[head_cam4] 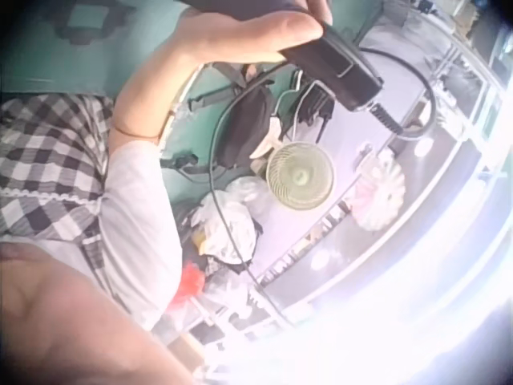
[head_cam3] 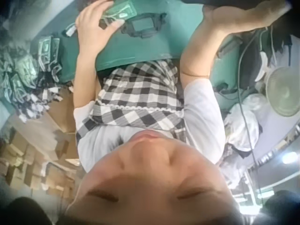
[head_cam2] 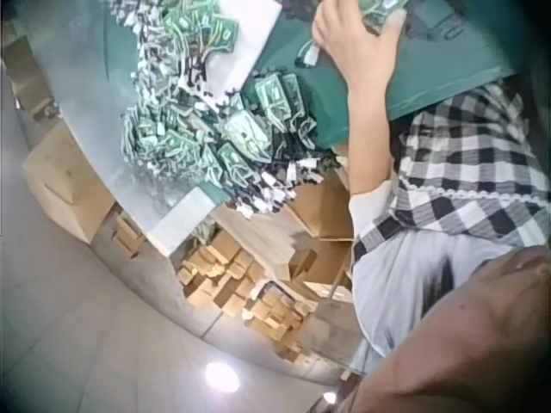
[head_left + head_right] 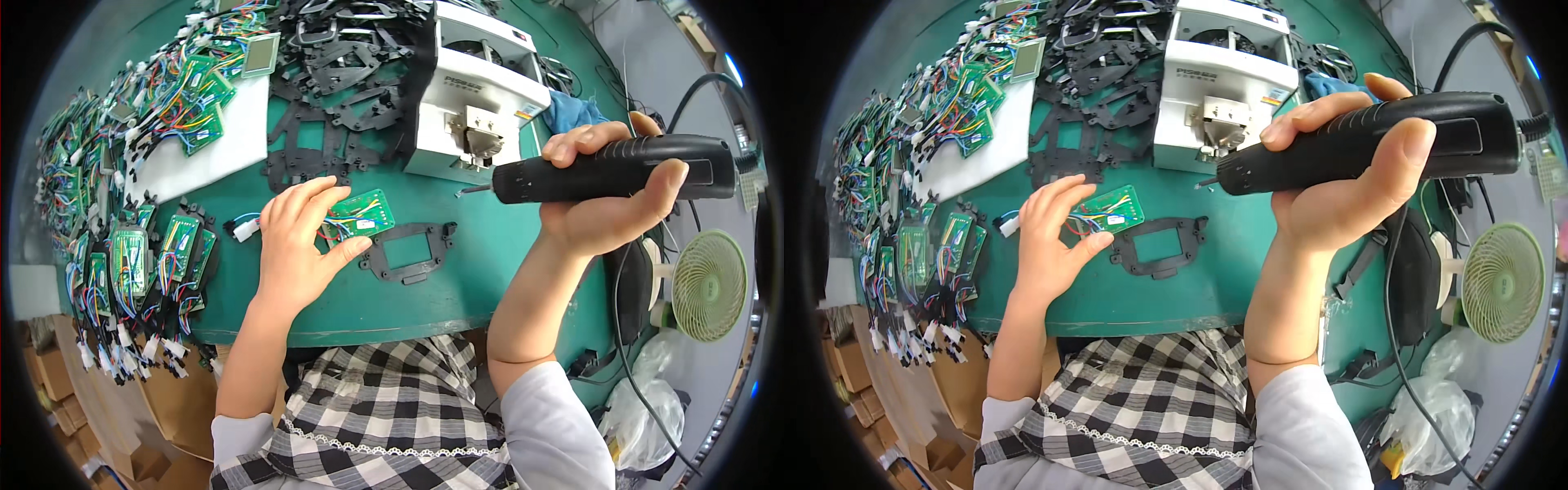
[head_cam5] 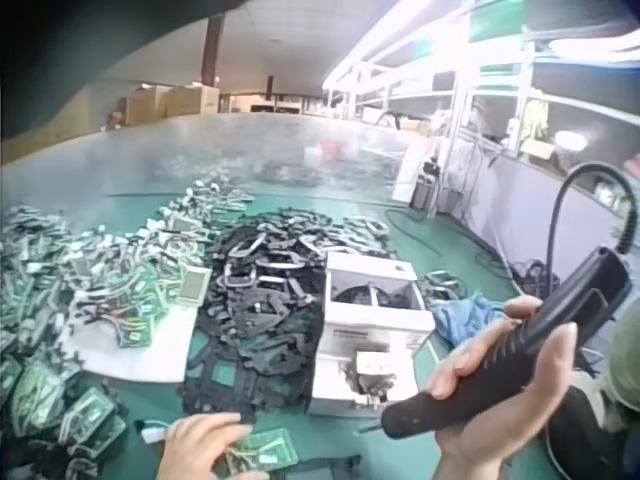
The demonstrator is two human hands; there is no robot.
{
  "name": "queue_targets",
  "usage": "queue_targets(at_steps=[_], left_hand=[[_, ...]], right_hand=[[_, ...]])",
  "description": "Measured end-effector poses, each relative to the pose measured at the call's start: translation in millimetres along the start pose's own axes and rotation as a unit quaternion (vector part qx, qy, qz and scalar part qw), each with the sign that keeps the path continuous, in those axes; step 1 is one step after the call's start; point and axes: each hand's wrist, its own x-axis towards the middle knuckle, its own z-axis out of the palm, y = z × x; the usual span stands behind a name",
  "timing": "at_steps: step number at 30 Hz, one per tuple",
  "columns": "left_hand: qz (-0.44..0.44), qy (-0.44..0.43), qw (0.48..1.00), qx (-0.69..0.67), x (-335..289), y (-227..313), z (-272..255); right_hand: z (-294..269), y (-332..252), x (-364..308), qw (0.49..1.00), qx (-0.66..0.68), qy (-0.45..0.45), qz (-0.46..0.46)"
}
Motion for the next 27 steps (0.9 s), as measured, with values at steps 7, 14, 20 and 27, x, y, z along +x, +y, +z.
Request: queue_targets(at_steps=[7, 14, 20, 27], left_hand=[[0.12, 0.015, 0.989, -0.084, 27, 45, 20], [0.139, 0.007, 0.984, -0.111, 21, 42, 31], [0.107, -0.027, 0.988, -0.111, 17, 38, 31], [0.109, -0.015, 0.983, -0.149, 17, 40, 35]], right_hand=[[-2, -5, -17, 0.979, 0.177, -0.086, 0.047], [-1, -2, -22, 0.978, 0.198, -0.036, 0.056], [-7, 0, -23, 0.98, 0.188, -0.036, 0.05], [-8, 6, -26, 0.981, 0.175, -0.026, 0.075]])
